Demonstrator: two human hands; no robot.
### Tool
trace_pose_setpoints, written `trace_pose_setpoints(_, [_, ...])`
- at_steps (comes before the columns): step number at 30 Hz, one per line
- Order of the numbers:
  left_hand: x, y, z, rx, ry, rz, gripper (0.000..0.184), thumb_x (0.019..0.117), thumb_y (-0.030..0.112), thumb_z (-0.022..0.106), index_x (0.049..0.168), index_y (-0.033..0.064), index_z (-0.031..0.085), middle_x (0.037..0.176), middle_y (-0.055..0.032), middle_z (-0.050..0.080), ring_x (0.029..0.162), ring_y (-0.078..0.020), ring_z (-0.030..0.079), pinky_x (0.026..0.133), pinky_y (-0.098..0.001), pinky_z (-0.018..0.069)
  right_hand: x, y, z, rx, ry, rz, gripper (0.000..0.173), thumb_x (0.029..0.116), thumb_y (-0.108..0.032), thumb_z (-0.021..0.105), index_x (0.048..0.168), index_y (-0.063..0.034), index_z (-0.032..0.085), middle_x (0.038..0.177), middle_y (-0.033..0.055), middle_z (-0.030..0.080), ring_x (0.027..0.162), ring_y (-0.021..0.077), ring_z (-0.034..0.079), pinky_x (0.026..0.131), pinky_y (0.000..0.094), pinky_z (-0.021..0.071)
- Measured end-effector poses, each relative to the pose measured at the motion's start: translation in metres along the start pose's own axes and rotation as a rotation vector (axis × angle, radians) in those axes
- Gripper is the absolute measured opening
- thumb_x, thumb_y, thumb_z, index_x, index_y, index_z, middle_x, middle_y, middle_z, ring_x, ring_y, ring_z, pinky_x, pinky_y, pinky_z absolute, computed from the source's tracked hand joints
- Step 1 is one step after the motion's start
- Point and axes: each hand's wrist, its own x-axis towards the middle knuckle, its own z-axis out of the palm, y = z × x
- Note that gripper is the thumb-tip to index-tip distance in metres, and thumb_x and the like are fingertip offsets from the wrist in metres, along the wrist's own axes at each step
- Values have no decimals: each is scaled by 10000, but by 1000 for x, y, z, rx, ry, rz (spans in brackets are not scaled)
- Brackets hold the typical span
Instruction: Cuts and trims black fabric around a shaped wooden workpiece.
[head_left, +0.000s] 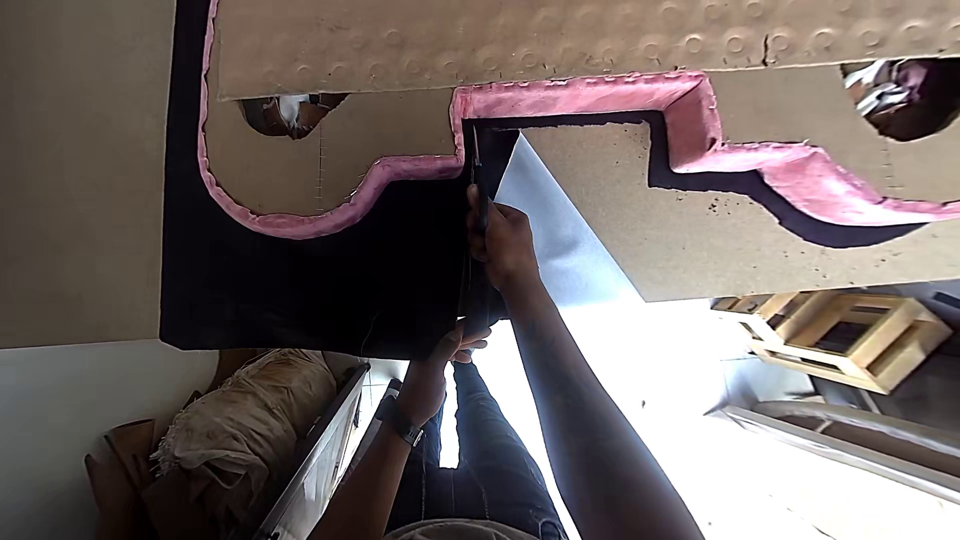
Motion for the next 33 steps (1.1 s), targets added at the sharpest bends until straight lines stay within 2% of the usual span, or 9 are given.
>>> trace_pose_setpoints(6, [1,-2,1,-44,9,5,443,1115,260,376,1329,-54,603,1250,-262,692,1168,-384,680,1024,-479,549,5,-2,1,-5,-18,4,442,973,-480,678,819,-66,654,600,15,496,419,89,372,368,228,316])
trace_pose_setpoints(9, [-1,-1,6,-98,56,-13,375,1091,214,468,1291,-74,602,1227,-284,691,1121,-399,696,988,-486,567,-8,-15,-25,-169,-111,78,452,976,-525,650,853,-90,657,615,4,505,430,86,381,380,236,333])
trace_pose_setpoints(13, [-2,5,29,-163,140,8,301,1020,144,620,1182,-109,634,1095,-266,732,997,-360,731,900,-455,603,-12,-79,-107,-549,-318,100,367,985,-514,623,902,-161,681,660,-41,551,466,53,411,395,223,333])
trace_pose_setpoints(15, [-2,15,43,-208,197,29,294,998,130,640,1140,-122,594,968,-254,732,904,-335,732,859,-448,607,16,-122,-133,-678,-409,121,322,988,-458,618,884,-160,680,660,-50,555,469,36,421,398,203,334])
trace_pose_setpoints(17, [-1,25,60,-227,234,44,292,1010,159,632,1116,-113,630,894,-213,723,841,-296,722,850,-439,610,55,-161,-146,-797,-510,199,283,1007,-374,603,895,-130,691,654,-35,556,463,36,425,395,195,325])
trace_pose_setpoints(22, [3,57,96,-216,278,122,254,1033,162,598,1075,-79,665,864,-178,715,800,-265,713,812,-424,615,122,-210,-134,-914,-719,308,271,1023,-329,577,874,-128,682,642,-16,532,446,38,395,379,180,286])
trace_pose_setpoints(26, [6,71,114,-154,340,147,226,1032,172,610,1043,-46,670,842,-140,725,773,-225,713,764,-384,613,146,-214,-116,-923,-767,366,292,1034,-321,579,873,-100,680,647,-8,551,449,40,405,383,188,295])
trace_pose_setpoints(29, [5,73,119,-119,423,174,207,1022,163,626,1028,-35,684,829,-128,723,743,-205,703,719,-361,606,158,-222,-120,-936,-844,410,317,1018,-359,603,832,-111,667,635,-7,537,443,38,400,382,184,289])
trace_pose_setpoints(33, [3,75,121,-145,546,225,179,1007,151,613,980,-17,667,788,-112,682,701,-191,659,674,-346,574,168,-232,-124,-905,-881,479,282,1018,-317,602,840,-106,661,630,-6,521,433,23,387,373,170,283])
